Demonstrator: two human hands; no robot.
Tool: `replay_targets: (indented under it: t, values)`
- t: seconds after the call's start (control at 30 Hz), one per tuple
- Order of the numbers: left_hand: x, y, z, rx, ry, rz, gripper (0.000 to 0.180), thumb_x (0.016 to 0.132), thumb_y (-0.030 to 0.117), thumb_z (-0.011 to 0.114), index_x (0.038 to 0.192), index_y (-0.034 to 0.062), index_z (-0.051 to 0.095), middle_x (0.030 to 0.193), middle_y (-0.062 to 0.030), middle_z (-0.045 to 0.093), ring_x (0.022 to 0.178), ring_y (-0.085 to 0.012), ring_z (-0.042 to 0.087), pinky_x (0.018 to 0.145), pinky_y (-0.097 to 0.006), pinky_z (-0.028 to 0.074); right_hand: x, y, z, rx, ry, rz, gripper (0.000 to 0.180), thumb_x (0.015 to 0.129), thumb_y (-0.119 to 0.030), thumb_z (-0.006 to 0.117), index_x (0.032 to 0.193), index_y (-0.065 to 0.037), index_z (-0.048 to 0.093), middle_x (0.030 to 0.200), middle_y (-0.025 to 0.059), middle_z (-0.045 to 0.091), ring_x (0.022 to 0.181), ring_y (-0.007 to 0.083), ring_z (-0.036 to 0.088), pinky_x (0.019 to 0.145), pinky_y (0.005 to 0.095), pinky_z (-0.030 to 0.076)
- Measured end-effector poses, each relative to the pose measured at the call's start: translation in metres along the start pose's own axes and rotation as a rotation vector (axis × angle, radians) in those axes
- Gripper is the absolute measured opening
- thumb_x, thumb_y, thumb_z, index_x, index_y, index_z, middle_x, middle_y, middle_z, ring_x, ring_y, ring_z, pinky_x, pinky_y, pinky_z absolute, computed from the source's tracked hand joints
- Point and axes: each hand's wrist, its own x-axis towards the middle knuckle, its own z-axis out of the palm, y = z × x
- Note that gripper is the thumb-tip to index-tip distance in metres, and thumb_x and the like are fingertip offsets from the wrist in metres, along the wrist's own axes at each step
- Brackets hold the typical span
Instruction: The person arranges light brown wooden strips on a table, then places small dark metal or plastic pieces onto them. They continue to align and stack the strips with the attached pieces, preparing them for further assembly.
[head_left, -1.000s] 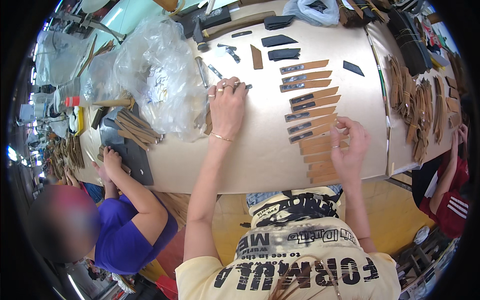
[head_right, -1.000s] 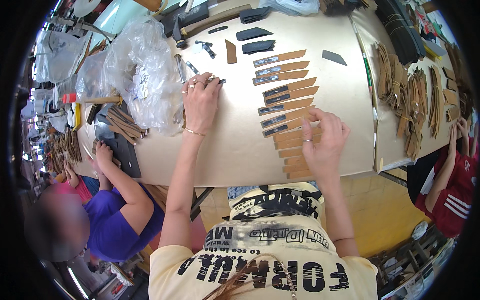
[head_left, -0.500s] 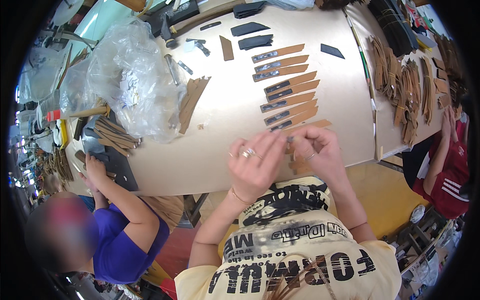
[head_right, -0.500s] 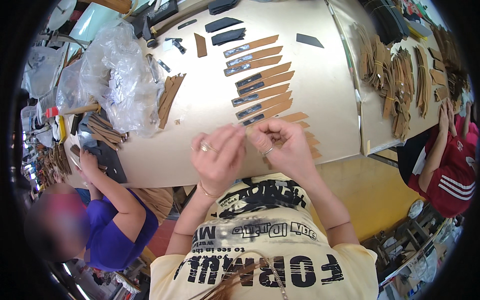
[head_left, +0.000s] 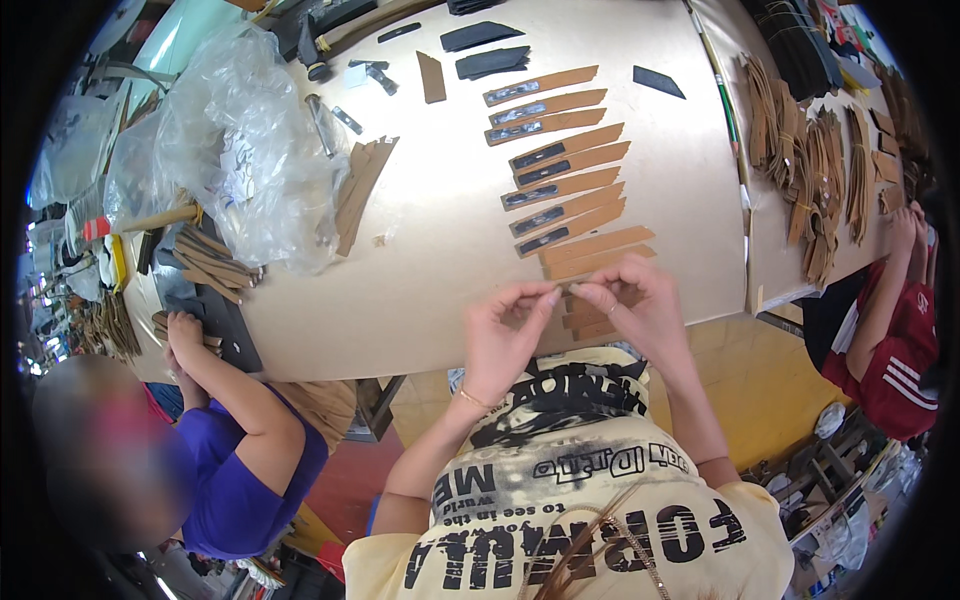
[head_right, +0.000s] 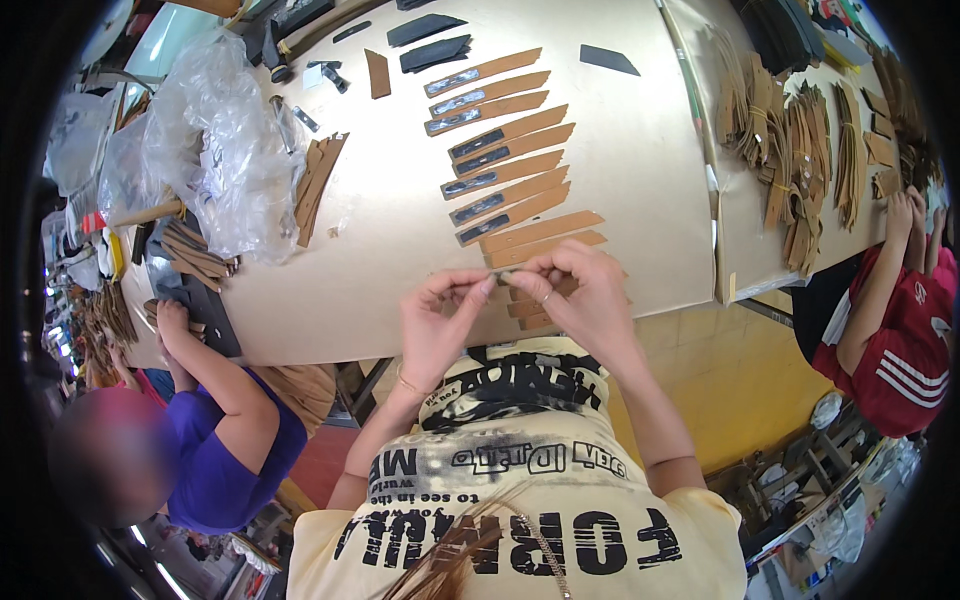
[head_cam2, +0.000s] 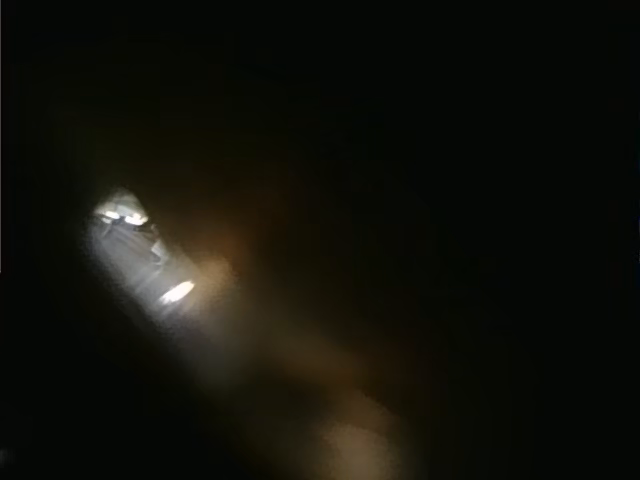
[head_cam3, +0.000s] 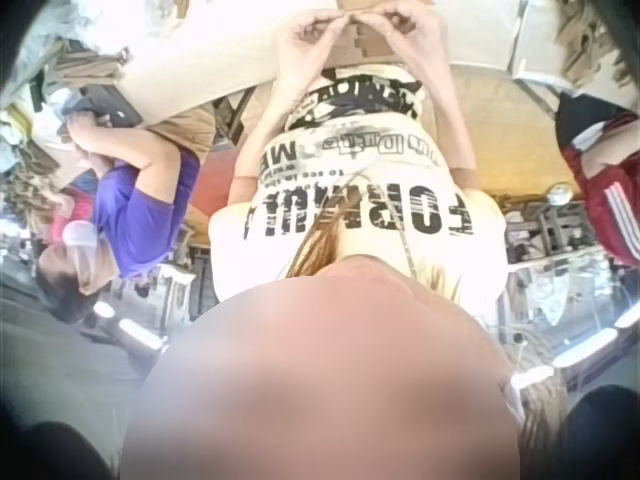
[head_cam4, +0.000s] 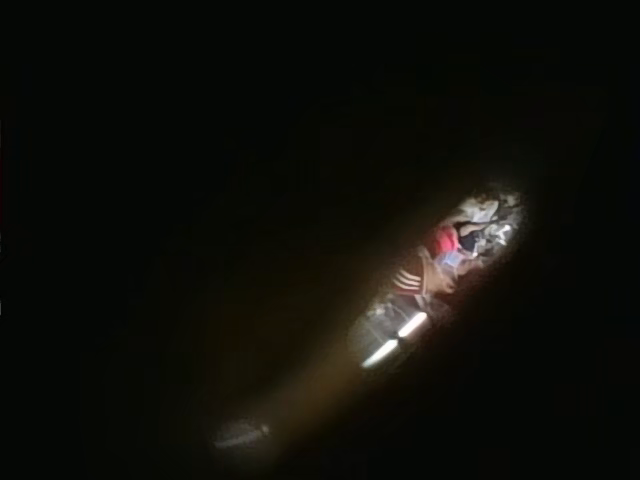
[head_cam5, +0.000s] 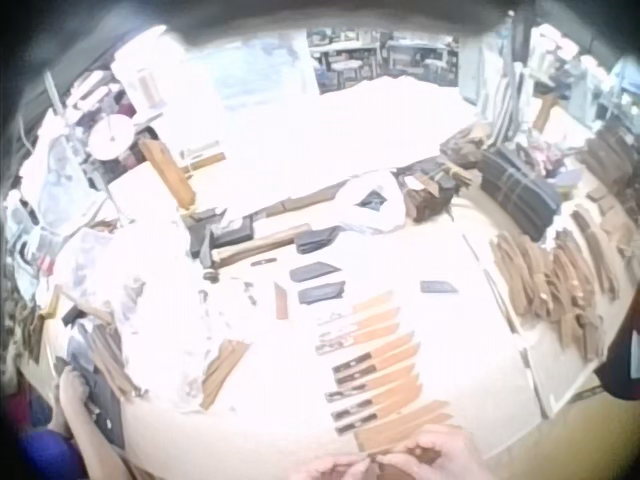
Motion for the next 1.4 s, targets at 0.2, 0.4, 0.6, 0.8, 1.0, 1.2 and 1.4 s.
replay_targets:
  t: [0.2,0.4,0.6,0.8,1.0,1.2,1.4]
  values:
    - [0.024,0.005,0.008,0.188,0.095,0.141,0.014,0.089,0.005,0.072,0.100,-0.0026,0.073,0.080,-0.0024,0.066,0.068,-0.0047,0.052,0.062,-0.021,0.043,0.020,-0.001,-0.001,-0.334,0.080,-0.174,0.012,0.080,-0.008,0.079,0.085,0.000,0.071,0.078,0.0085,0.066,0.070,0.0186,0.061,0.064,0.0300,0.046]
    - [0.033,0.007,0.014,0.244,0.144,0.131,0.013,0.088,0.003,0.072,0.099,-0.0041,0.072,0.074,0.0004,0.063,0.061,-0.0011,0.048,0.054,-0.018,0.039,0.028,-0.001,0.005,-0.420,0.135,-0.124,0.013,0.082,-0.013,0.076,0.084,-0.002,0.070,0.076,0.0069,0.067,0.067,0.0205,0.063,0.069,0.0333,0.045]
    - [0.036,0.009,0.019,0.250,0.182,0.079,0.008,0.087,0.001,0.072,0.092,-0.0048,0.071,0.069,0.0009,0.063,0.055,-0.0003,0.045,0.049,-0.018,0.037,0.031,-0.002,0.006,-0.482,0.140,-0.135,0.011,0.083,-0.013,0.074,0.083,-0.003,0.069,0.074,0.0060,0.067,0.065,0.0197,0.063,0.066,0.0330,0.045]
    - [0.036,0.010,0.019,0.284,0.160,0.080,0.007,0.086,0.001,0.071,0.090,-0.0056,0.070,0.068,-0.0004,0.064,0.054,-0.0005,0.045,0.048,-0.019,0.036,0.034,-0.001,0.008,-0.469,0.136,-0.115,0.012,0.082,-0.011,0.075,0.083,-0.001,0.068,0.073,0.0077,0.066,0.062,0.0207,0.063,0.062,0.0333,0.047]
    - [0.036,0.009,0.021,0.309,0.188,0.121,0.007,0.085,0.001,0.071,0.089,-0.0057,0.070,0.065,-0.0013,0.063,0.053,-0.0015,0.045,0.047,-0.020,0.036,0.035,-0.003,0.008,-0.474,0.117,-0.068,0.010,0.083,-0.012,0.073,0.083,-0.003,0.068,0.073,0.0070,0.066,0.067,0.0221,0.063,0.066,0.0351,0.045]
    - [0.036,0.008,0.023,0.340,0.213,0.157,0.007,0.084,0.000,0.072,0.087,-0.0055,0.070,0.063,-0.0023,0.063,0.051,-0.0029,0.045,0.047,-0.021,0.036,0.034,-0.003,0.010,-0.481,0.096,0.012,0.007,0.085,-0.015,0.071,0.084,-0.008,0.069,0.077,0.0049,0.066,0.078,0.0252,0.063,0.075,0.0394,0.039]
    - [0.032,-0.004,0.024,0.478,0.302,0.383,0.014,0.083,-0.003,0.071,0.097,0.0004,0.071,0.074,-0.0066,0.060,0.055,-0.0102,0.051,0.050,-0.024,0.040,0.033,-0.003,0.012,-0.590,0.152,-0.093,0.011,0.085,-0.014,0.073,0.082,-0.005,0.067,0.073,0.0044,0.064,0.066,0.0203,0.062,0.070,0.0349,0.041]
